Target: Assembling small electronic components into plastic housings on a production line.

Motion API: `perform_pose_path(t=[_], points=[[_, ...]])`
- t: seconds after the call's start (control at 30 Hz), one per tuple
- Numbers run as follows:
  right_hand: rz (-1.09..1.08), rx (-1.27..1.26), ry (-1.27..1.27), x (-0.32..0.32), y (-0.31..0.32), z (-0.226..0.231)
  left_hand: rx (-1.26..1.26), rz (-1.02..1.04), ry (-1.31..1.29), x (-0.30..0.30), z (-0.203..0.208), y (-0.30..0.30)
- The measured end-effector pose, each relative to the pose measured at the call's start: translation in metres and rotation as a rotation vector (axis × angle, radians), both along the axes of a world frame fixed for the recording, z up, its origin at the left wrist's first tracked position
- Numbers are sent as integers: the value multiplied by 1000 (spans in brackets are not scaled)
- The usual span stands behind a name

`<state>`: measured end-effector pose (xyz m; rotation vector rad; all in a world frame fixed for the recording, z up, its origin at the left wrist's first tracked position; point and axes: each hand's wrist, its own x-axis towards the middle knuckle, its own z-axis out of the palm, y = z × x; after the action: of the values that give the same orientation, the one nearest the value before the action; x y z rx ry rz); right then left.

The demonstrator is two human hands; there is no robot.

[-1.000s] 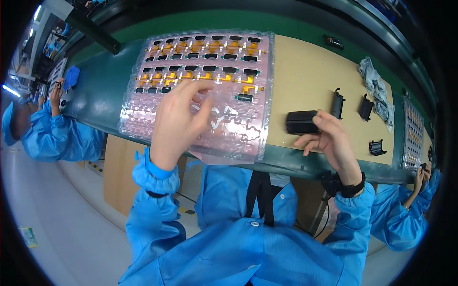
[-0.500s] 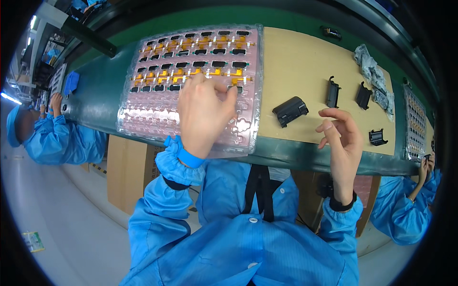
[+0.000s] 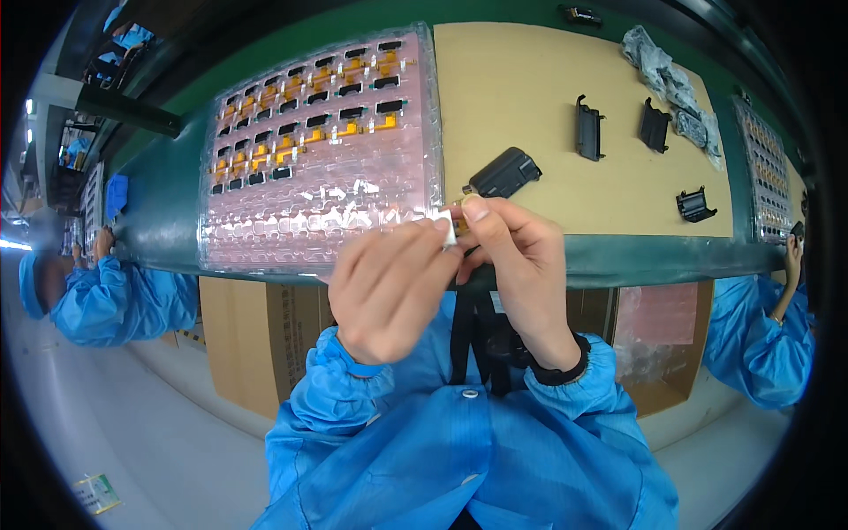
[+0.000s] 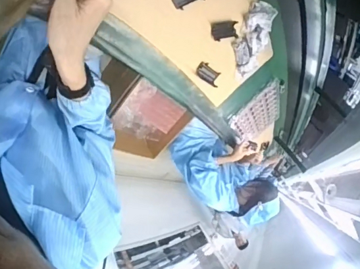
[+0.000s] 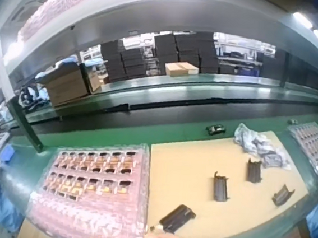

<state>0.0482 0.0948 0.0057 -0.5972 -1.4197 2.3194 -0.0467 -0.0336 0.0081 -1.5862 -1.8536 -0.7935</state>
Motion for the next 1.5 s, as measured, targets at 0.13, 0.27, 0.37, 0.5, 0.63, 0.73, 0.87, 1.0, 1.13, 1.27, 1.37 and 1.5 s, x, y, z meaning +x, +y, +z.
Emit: perform_pose_path(t=[0.13, 0.27, 0.37, 0.5, 0.63, 0.73, 0.87, 1.0, 1.13, 1.27, 1.37, 1.5], points=[[-114, 41, 29, 6, -3, -3, -109, -117, 15, 12, 15, -2], [-117, 113, 117, 12, 5, -7, 92, -27, -552, 13, 20, -2], [-80, 44, 218, 14, 2, -3, 85, -16, -926, 10, 19, -3], [-97, 56, 208, 13, -4, 1, 38, -90, -1064, 14, 21, 0], [-105, 143, 191, 14, -7, 1, 32, -81, -1078, 17, 23, -2], [-122, 129, 199, 13, -9, 3, 52, -81, -1081, 18, 23, -1], [-90, 156, 160, 13, -5, 3, 105, -11, -1039, 19, 20, 1], [167, -299, 104, 27, 15, -3, 29, 205, -693, 7, 14, -9], [17, -181, 99, 52, 38, -21, -171, 558, -385, -7, 9, -12], [-117, -115, 81, 73, 55, -29, -87, 469, -366, 7, 8, 14], [-170, -91, 107, 82, 64, -32, -138, 271, -502, 31, -2, 48], [-195, -107, 121, 87, 64, -29, -246, 428, -601, 45, -16, 89]])
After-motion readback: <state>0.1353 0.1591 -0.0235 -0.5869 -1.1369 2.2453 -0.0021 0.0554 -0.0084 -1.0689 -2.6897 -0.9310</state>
